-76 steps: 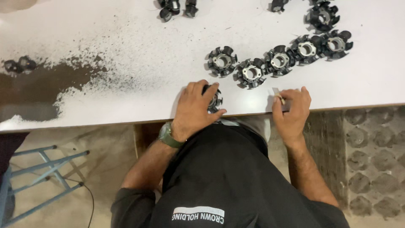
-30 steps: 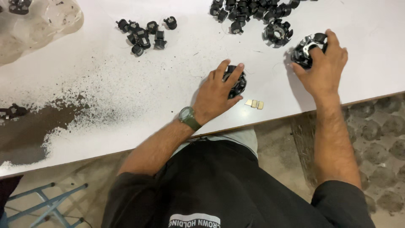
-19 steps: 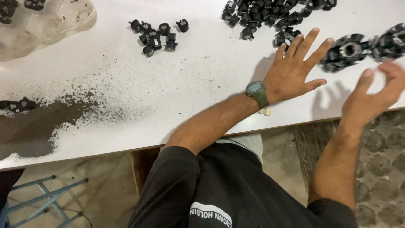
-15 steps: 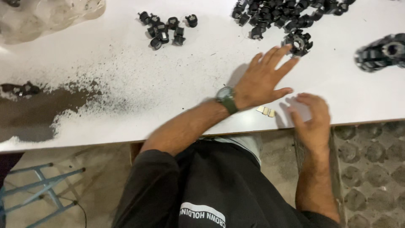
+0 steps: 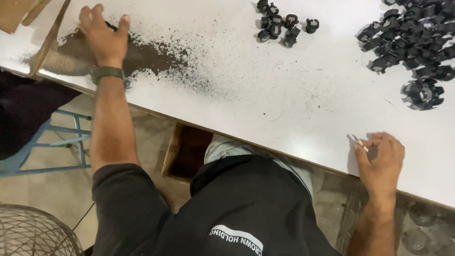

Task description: The person sits at a white workbench and fits small black plastic components onto toothed wheel hubs one at a time, pressing each part into place by hand. Assembled wheels accumulate in a row on the table while loose parts are picked from a pile.

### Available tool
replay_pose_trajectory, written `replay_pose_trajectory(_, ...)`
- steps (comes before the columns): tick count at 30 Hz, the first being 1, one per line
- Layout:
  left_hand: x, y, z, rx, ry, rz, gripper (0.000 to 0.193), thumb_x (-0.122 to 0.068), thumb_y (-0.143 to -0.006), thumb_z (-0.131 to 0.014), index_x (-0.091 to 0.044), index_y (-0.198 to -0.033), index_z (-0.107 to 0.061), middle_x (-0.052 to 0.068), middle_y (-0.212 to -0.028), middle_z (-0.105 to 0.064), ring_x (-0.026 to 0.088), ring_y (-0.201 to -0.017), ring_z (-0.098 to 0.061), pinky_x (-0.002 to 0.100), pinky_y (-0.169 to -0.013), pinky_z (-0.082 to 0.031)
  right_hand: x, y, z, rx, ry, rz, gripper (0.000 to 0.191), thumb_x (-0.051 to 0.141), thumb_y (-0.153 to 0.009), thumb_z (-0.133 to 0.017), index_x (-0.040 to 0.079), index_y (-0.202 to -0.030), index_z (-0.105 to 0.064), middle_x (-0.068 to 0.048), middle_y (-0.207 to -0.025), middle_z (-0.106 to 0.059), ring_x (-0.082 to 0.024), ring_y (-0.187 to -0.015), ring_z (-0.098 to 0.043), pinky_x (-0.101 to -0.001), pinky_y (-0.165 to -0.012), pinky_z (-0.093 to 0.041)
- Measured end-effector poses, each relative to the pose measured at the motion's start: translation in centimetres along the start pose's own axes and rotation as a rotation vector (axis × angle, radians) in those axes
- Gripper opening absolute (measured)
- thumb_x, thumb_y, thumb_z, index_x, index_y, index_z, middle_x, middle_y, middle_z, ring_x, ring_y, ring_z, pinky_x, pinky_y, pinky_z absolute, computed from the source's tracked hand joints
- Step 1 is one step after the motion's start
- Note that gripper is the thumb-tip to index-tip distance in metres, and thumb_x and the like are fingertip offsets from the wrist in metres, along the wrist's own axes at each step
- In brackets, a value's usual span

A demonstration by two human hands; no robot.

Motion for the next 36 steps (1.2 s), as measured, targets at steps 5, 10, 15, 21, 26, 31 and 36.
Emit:
replay_pose_trajectory(5,0.6,-1.2,-4.1,0.367,-0.085,0.120,0.047,-0.033,-0.102,-0.073,-0.006,-0.139,-0.068,0.020,-0.157,-0.044,0.044,-0.146,-0.035,0.058,-0.123,-0.032,1.9,-4.7,-2.6,0.036,-0.071,0.070,0.022,0.012,-0.101,-0.074,0.002,-0.109,-0.057,-0.025,-0.145,-0.058,-0.044,-0.143,-0.049,-0.0546,-0.119,-0.038)
replay_pose_trajectory(10,-7.5,4.0,-9.0,0.421,-0.110,-0.163,0.033,-0.015,-0.098,-0.072,-0.007,-0.129,-0.071,0.022,-0.159,-0.041,0.044,-0.147,-0.030,0.059,-0.120,-0.032,7.8,-5.5,-4.5,0.065,-0.286,0.107,0.019,0.010,-0.099,-0.072,0.003,-0.102,-0.055,-0.023,-0.144,-0.058,-0.044,-0.143,-0.050,-0.0527,-0.116,-0.040)
replay_pose_trajectory(15,-19.7,16.2,-12.4,0.732,-0.014,-0.638,0.054,-0.038,-0.100,-0.062,-0.002,-0.140,-0.059,0.017,-0.159,-0.038,0.036,-0.150,-0.031,0.052,-0.127,-0.024,10.9,-3.9,-5.1,0.028,-0.479,0.000,0.018,0.007,-0.098,-0.071,0.003,-0.102,-0.054,-0.017,-0.130,-0.064,-0.034,-0.128,-0.060,-0.0424,-0.105,-0.049)
replay_pose_trajectory(21,-28.7,23.8,-12.1,0.871,0.328,-0.887,0.060,-0.040,-0.096,-0.066,-0.004,-0.143,-0.057,0.012,-0.162,-0.033,0.035,-0.152,-0.025,0.052,-0.121,-0.029,8.0,-0.9,-3.8,-0.083,-0.539,-0.291,0.016,0.009,-0.100,-0.074,0.003,-0.105,-0.060,-0.008,-0.104,-0.068,-0.018,-0.098,-0.064,-0.0318,-0.089,-0.052)
replay_pose_trajectory(26,-27.8,22.5,-10.9,0.562,0.420,-0.810,0.072,-0.039,-0.079,-0.079,-0.006,-0.140,-0.060,0.023,-0.151,-0.042,0.038,-0.138,-0.041,0.054,-0.106,-0.041,6.2,1.4,-2.5,-0.168,-0.571,-0.312,0.021,0.006,-0.099,-0.073,0.000,-0.112,-0.058,-0.009,-0.105,-0.066,-0.015,-0.099,-0.062,-0.0302,-0.091,-0.051)
replay_pose_trajectory(31,-23.0,24.4,-9.7,0.618,0.321,-0.303,0.048,-0.032,-0.094,-0.082,-0.012,-0.132,-0.059,0.006,-0.115,-0.060,0.024,-0.103,-0.062,0.041,-0.087,-0.054,6.7,2.0,-3.4,-0.189,-0.635,-0.285,0.028,0.005,-0.100,-0.070,-0.002,-0.121,-0.052,-0.010,-0.107,-0.064,-0.017,-0.102,-0.062,-0.0316,-0.092,-0.052)
replay_pose_trajectory(36,-25.5,24.9,-8.8,0.530,0.259,-0.676,0.059,-0.014,-0.081,-0.076,-0.011,-0.139,-0.063,0.011,-0.110,-0.058,0.026,-0.093,-0.059,0.042,-0.075,-0.052,7.4,1.7,-3.8,-0.180,-0.542,-0.168,0.022,0.003,-0.101,-0.067,-0.001,-0.118,-0.053,-0.013,-0.111,-0.060,-0.021,-0.103,-0.061,-0.0375,-0.096,-0.051)
Point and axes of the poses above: each hand's wrist, its own y-axis away from the middle knuckle, its own z-axis out of the back of the hand, x = y × z, the point moved 7 cm from there along -y, towards the middle knuckle
